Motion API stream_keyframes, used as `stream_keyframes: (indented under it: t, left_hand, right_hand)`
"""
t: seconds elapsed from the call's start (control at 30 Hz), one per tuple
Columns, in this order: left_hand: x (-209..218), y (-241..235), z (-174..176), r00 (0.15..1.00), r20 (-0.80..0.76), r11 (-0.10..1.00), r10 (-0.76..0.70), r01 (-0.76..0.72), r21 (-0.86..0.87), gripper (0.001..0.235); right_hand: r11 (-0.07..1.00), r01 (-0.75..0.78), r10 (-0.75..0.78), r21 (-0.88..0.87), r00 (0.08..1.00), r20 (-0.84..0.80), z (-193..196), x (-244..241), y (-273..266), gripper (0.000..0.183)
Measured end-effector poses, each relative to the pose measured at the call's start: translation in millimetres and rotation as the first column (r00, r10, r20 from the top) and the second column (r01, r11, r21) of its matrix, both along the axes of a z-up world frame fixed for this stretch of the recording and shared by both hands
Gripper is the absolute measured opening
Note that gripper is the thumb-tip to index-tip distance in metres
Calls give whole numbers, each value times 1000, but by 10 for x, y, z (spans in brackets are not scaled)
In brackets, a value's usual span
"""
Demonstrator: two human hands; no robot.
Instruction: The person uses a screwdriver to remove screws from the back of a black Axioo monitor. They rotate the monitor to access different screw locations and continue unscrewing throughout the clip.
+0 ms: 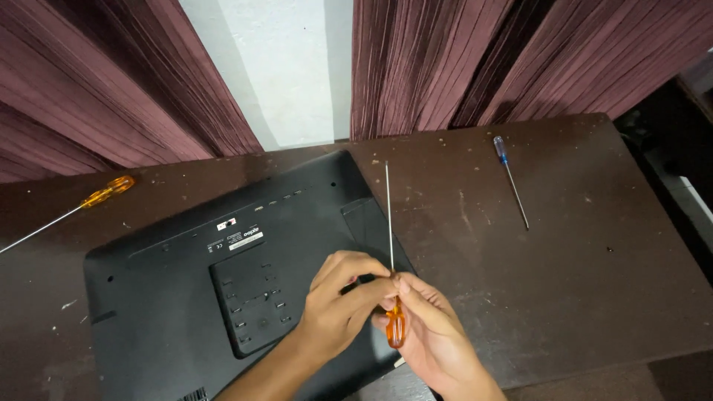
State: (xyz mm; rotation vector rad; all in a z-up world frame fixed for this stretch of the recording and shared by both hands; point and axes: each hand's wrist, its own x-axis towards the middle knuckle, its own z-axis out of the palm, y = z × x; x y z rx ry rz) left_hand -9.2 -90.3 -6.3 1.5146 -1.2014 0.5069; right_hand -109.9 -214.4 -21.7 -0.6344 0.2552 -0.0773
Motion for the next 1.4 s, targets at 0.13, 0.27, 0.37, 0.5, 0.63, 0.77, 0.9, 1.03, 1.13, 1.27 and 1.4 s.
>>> stream_keyframes:
  t: [0.13, 0.27, 0.37, 0.5, 0.63, 0.77, 0.9, 1.03, 1.13, 1.27, 1.4]
  left_hand:
    - [1, 19, 12, 998, 57, 1000, 4, -4, 8, 10]
    - [-1, 40, 45, 990, 138, 999, 26, -30, 26, 8]
    - [-4, 53, 67, 983, 175, 997, 62, -68, 28, 8]
    - [13, 67, 25, 988, 141, 998, 59, -62, 20, 9]
    - [-4, 56, 66, 998, 68, 1000, -11, 12, -8, 12]
    - [-31, 34, -57, 920, -392, 998, -25, -1, -65, 11]
    - [-18, 18, -132, 696, -712, 988, -94, -22, -152, 17]
    - [-9, 10, -224, 554, -817, 980, -159, -9, -197, 17]
    - [2, -9, -255, 528, -812, 957, -249, 6, -290, 20]
    - [8, 12, -194, 508, -831, 965, -226, 0, -262, 28]
    - [15, 21, -185, 476, -844, 961, -247, 11, -276, 29]
  right_hand:
    - [997, 46, -47, -68, 999, -23, 102, -48, 22, 19]
    - [983, 89, -94, -162, 995, -25, 169, -105, 9, 23]
    - [978, 105, -113, -180, 993, -37, 157, -171, -23, 27]
    - [986, 39, -39, -161, 999, 6, 142, -247, -65, 47]
    - [971, -62, 86, -233, 992, 95, 280, -282, -90, 53]
    - [951, 36, -2, -308, 994, 111, 263, -371, -157, 64]
    - [980, 41, 8, -196, 970, 243, 155, -568, -331, 61]
    - [958, 39, 8, -286, 987, 163, 28, -847, -505, 62]
    - [879, 117, -45, -463, 985, 164, -73, -956, -565, 57]
    - [852, 139, 130, -505, 878, 461, -221, -770, -921, 32]
    - [507, 552, -289, -662, 832, 474, -1, -798, -548, 23]
